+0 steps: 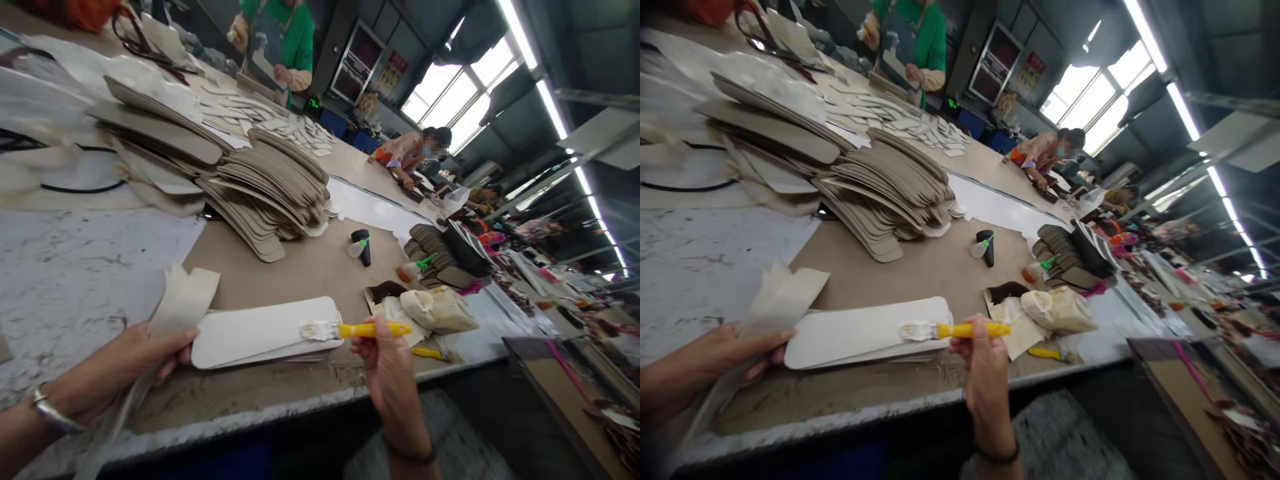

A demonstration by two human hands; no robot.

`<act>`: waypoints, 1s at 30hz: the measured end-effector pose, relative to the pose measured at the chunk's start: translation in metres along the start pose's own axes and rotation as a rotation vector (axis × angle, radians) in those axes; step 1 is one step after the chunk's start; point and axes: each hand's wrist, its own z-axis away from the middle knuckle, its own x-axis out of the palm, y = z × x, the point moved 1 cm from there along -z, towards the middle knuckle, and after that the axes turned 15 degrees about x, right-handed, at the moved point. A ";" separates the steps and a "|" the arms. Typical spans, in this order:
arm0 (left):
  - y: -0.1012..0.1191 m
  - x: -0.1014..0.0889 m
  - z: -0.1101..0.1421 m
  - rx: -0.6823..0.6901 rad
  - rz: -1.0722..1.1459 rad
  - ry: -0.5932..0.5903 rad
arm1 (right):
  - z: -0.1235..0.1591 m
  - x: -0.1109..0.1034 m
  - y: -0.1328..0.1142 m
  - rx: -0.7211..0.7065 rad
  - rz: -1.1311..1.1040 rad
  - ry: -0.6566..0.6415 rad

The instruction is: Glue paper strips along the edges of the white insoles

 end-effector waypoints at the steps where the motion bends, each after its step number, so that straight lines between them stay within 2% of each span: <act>1: 0.007 0.002 0.001 -0.001 0.027 -0.005 | 0.008 0.023 0.013 0.021 0.016 -0.074; 3: 0.014 0.004 0.002 0.021 0.055 -0.005 | 0.016 0.058 0.034 0.018 0.067 -0.197; 6: 0.006 0.003 0.001 0.052 0.118 -0.020 | 0.017 0.081 0.052 -0.009 0.182 -0.253; 10: -0.012 0.002 -0.004 0.065 0.200 -0.028 | 0.017 0.081 0.054 -0.075 0.308 -0.218; 13: -0.016 0.003 -0.006 0.071 0.213 -0.029 | 0.024 0.084 0.053 -0.099 0.334 -0.216; 18: -0.012 0.001 -0.003 0.066 0.184 -0.054 | 0.033 0.097 0.058 -0.086 0.364 -0.263; 24: 0.002 0.001 0.000 0.044 0.116 -0.050 | 0.032 0.089 0.048 -0.173 0.434 -0.159; 27: 0.008 0.000 0.002 0.048 0.084 -0.056 | 0.036 0.090 0.049 -0.173 0.434 -0.178; 30: 0.004 0.000 0.002 0.029 0.057 -0.051 | 0.037 0.092 0.055 -0.162 0.443 -0.216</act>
